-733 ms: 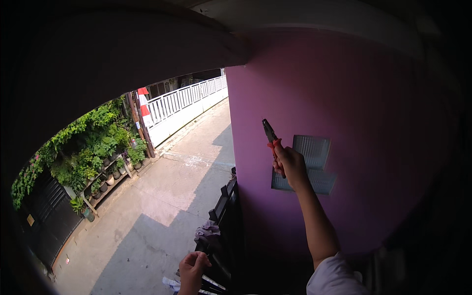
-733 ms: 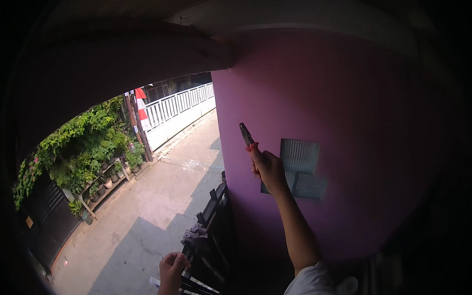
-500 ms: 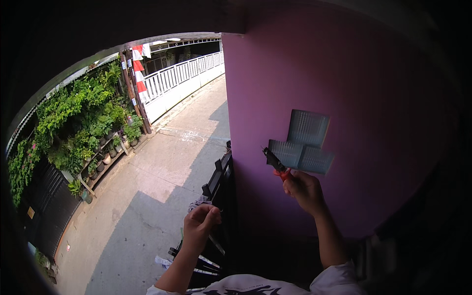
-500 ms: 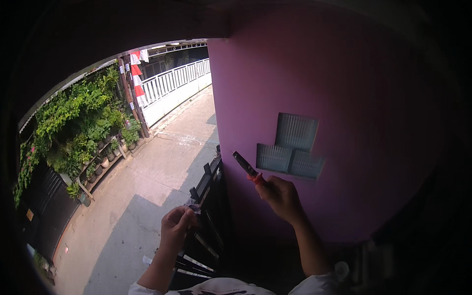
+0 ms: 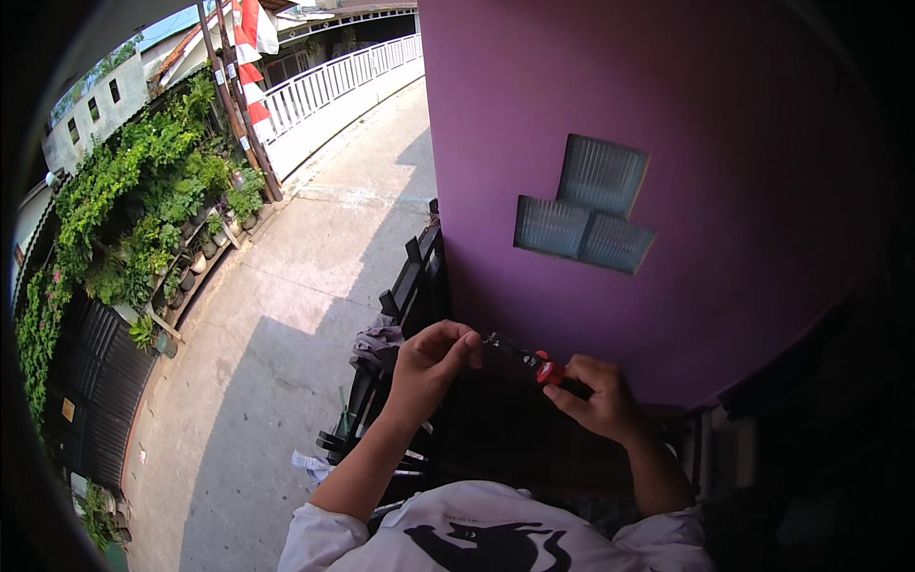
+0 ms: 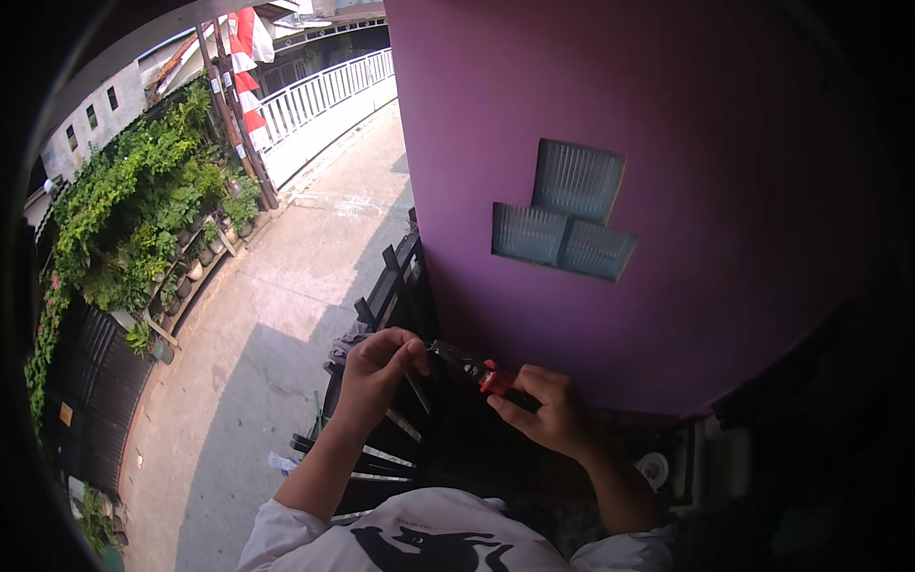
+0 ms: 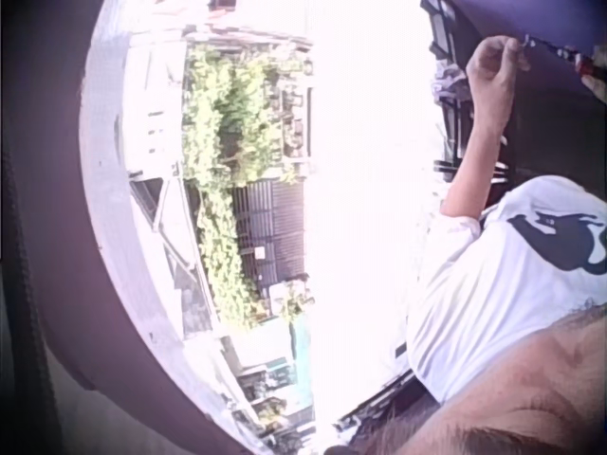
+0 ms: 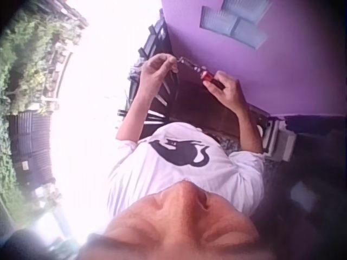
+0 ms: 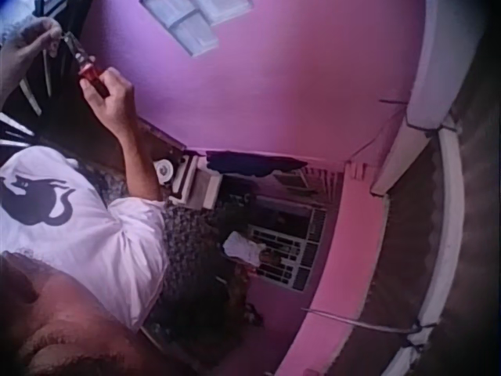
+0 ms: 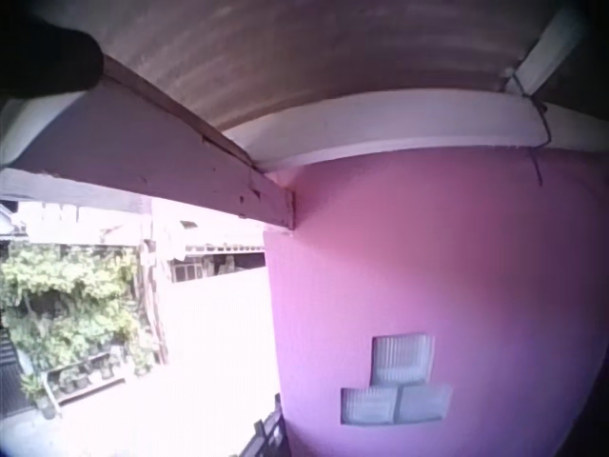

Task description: The person uses a pair of pliers to cut and strip a wire, then uses the tool to push the cable into a gap in the ceiling structure.

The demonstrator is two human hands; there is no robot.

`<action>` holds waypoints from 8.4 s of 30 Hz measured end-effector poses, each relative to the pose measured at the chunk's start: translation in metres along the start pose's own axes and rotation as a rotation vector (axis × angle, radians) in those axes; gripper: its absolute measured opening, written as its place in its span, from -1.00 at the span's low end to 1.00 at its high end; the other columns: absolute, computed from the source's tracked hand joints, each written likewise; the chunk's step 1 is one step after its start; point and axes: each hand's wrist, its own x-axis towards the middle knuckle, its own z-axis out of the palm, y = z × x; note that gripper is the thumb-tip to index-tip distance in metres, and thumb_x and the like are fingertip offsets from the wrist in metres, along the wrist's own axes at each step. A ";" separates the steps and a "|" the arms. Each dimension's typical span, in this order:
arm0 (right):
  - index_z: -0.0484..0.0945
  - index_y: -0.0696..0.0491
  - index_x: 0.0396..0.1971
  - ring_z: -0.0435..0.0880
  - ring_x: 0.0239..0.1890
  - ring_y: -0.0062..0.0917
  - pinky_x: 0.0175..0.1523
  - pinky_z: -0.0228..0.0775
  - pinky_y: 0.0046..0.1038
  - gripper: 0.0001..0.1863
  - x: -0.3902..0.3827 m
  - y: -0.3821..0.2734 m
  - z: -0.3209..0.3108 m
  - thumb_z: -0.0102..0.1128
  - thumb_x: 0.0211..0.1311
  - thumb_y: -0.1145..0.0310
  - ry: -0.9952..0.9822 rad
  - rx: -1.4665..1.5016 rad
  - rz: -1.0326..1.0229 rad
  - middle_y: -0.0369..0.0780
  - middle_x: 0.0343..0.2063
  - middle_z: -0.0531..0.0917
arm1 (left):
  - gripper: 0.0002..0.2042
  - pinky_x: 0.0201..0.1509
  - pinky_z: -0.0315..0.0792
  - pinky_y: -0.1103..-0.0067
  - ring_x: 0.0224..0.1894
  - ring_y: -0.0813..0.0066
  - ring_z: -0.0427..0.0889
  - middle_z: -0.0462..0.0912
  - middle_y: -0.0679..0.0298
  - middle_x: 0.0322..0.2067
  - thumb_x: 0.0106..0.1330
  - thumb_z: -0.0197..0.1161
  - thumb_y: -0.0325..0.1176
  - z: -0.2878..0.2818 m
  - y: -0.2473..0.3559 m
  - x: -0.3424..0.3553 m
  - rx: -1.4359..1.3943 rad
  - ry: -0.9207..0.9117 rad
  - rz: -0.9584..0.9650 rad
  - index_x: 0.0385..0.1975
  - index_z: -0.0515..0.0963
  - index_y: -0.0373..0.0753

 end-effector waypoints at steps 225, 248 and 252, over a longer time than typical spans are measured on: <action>0.57 0.02 -0.56 0.60 -0.52 -0.44 -0.46 0.36 -0.41 -0.60 0.274 -0.080 -0.289 0.34 0.24 0.00 0.916 0.004 -0.244 -0.24 -0.47 0.63 | -0.94 -0.19 0.48 0.65 -0.34 0.53 0.63 0.66 0.28 -0.41 0.36 0.29 -0.49 -0.007 0.017 -0.085 -0.003 0.124 -0.164 -0.31 0.61 -0.34; 0.62 0.13 -0.34 0.44 -0.53 -0.63 -0.43 0.29 -0.53 -0.85 0.034 -0.020 -0.069 0.42 0.16 0.43 0.355 -0.356 -0.239 -0.33 -0.52 0.45 | -0.86 -0.20 0.48 0.66 -0.37 0.58 0.64 0.63 0.33 -0.43 0.36 0.32 -0.35 0.007 0.000 -0.008 0.017 0.051 0.043 -0.34 0.59 -0.28; 0.57 0.16 -0.45 0.46 -0.51 -0.55 -0.41 0.34 -0.48 -0.79 0.008 -0.012 -0.049 0.48 0.06 0.44 0.135 -0.250 -0.155 -0.28 -0.49 0.45 | -0.89 -0.15 0.49 0.64 -0.30 0.58 0.62 0.62 0.30 -0.35 0.36 0.31 -0.41 0.010 0.005 0.000 -0.038 -0.088 0.154 -0.33 0.58 -0.32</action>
